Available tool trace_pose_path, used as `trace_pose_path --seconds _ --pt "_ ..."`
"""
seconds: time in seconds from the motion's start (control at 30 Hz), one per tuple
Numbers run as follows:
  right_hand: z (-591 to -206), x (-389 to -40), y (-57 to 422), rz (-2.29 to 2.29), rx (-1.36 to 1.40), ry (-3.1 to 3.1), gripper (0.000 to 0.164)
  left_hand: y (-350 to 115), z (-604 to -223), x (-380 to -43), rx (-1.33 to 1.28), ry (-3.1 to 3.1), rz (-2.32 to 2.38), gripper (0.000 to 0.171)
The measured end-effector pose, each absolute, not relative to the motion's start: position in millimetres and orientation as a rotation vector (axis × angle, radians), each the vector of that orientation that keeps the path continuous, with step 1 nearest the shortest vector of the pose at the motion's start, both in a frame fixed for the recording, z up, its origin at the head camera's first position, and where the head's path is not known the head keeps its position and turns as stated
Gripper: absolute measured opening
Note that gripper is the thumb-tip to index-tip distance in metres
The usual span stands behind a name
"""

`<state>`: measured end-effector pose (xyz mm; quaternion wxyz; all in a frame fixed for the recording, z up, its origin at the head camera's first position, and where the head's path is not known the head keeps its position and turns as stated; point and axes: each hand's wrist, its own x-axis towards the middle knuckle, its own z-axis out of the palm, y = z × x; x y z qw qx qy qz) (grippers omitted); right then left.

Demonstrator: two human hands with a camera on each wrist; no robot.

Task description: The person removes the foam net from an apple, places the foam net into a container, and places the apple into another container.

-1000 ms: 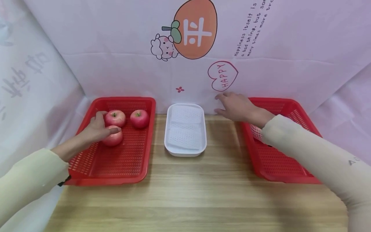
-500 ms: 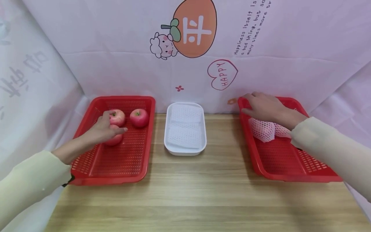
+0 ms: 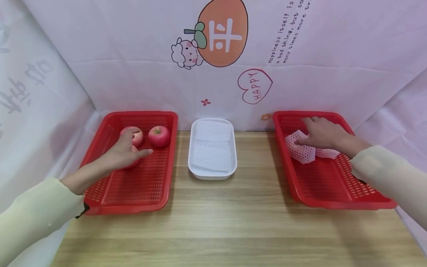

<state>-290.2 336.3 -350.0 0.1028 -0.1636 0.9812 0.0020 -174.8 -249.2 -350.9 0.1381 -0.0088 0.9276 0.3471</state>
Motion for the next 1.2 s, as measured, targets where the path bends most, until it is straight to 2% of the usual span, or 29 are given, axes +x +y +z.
trace_pose_path --seconds 0.1,0.23,0.47,0.8,1.2 --pt "-355.8 -289.7 343.5 -0.027 -0.445 2.885 0.109 -244.9 -349.0 -172.8 0.000 2.680 0.992 0.092" --pt "-363.3 -289.4 350.2 -0.061 -0.412 2.877 0.111 -239.3 -346.4 -170.2 0.034 2.659 1.014 0.094" --pt "-373.0 -291.0 352.0 -0.059 -0.437 2.857 0.101 -226.3 -343.3 -163.2 0.094 2.656 1.042 0.094" --pt "-382.9 -289.9 351.1 -0.082 -0.397 2.817 0.107 -206.1 -342.0 -150.9 0.189 2.667 1.036 0.092" --pt "-401.5 -293.8 347.2 -0.053 -0.406 2.814 0.096 -191.1 -340.1 -135.4 0.203 2.673 0.991 0.086"
